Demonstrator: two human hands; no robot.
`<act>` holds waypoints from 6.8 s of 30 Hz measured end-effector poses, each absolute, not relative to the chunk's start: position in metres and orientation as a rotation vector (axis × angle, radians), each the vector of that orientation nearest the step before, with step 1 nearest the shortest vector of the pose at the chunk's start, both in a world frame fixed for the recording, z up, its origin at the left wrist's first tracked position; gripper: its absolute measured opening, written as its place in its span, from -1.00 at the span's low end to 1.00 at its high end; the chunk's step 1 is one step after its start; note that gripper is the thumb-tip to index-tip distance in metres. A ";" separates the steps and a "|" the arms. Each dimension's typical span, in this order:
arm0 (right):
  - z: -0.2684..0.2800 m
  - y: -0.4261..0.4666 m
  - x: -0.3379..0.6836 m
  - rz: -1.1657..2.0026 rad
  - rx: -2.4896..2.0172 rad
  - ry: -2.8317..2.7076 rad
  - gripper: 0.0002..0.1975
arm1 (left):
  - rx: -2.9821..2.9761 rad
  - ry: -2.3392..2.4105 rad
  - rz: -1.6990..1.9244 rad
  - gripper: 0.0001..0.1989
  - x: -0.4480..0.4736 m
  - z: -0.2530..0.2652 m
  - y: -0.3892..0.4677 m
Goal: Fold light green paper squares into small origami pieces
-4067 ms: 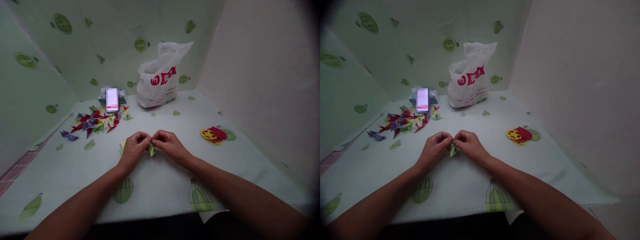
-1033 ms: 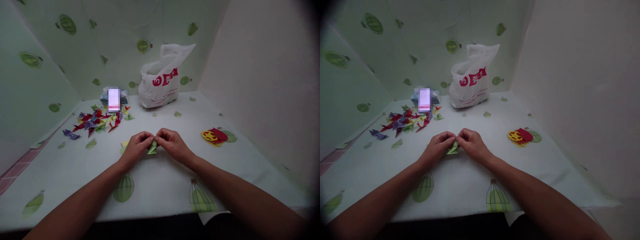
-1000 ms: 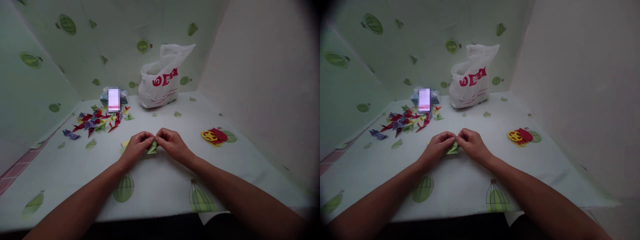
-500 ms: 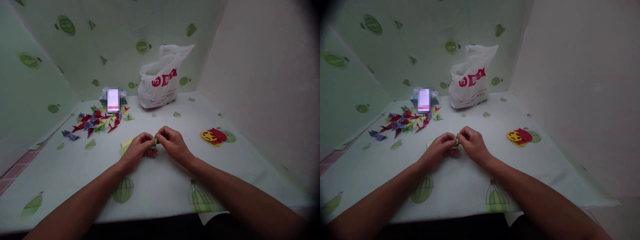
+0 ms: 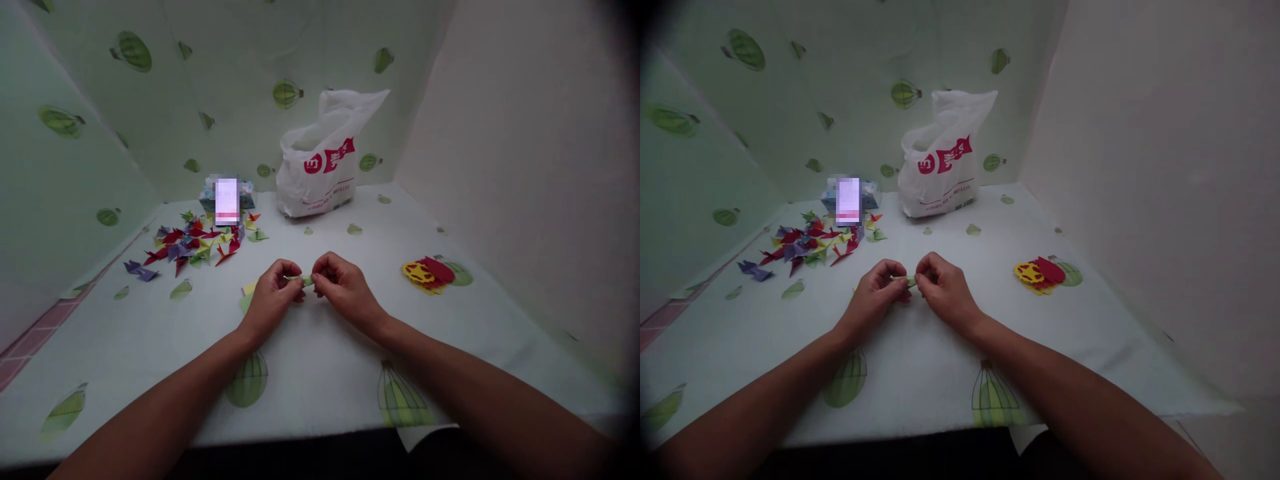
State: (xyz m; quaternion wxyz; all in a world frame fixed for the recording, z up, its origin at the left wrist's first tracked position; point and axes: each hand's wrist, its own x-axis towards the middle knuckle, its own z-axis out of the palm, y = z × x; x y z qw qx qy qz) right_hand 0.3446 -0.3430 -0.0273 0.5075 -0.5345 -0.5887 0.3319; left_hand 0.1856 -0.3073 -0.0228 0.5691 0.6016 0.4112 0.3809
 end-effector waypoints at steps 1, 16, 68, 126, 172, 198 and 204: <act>-0.027 -0.343 0.344 0.798 -1.272 -1.431 -0.97 | 1.410 0.974 0.915 -0.79 0.185 -0.022 -0.307; -0.023 -0.344 0.347 0.983 -1.079 -1.401 -0.83 | 1.403 0.928 1.012 -0.81 0.183 -0.026 -0.299; -0.026 -0.337 0.348 1.155 -0.835 -1.317 -0.79 | 1.430 0.617 1.014 -0.85 0.182 -0.026 -0.298; -0.019 -0.338 0.352 1.490 -0.776 -0.997 -0.78 | 2.503 0.569 1.412 -0.82 0.173 -0.020 -0.300; -0.022 -0.341 0.348 1.303 -1.168 -1.256 -0.72 | 1.997 0.966 1.183 -0.92 0.181 -0.026 -0.313; -0.022 -0.338 0.348 1.276 -0.890 -1.222 -0.73 | 1.580 0.937 1.047 -0.85 0.180 -0.022 -0.301; -0.025 -0.338 0.345 1.169 -0.946 -1.283 -0.75 | 1.495 0.889 1.013 -0.83 0.182 -0.018 -0.303</act>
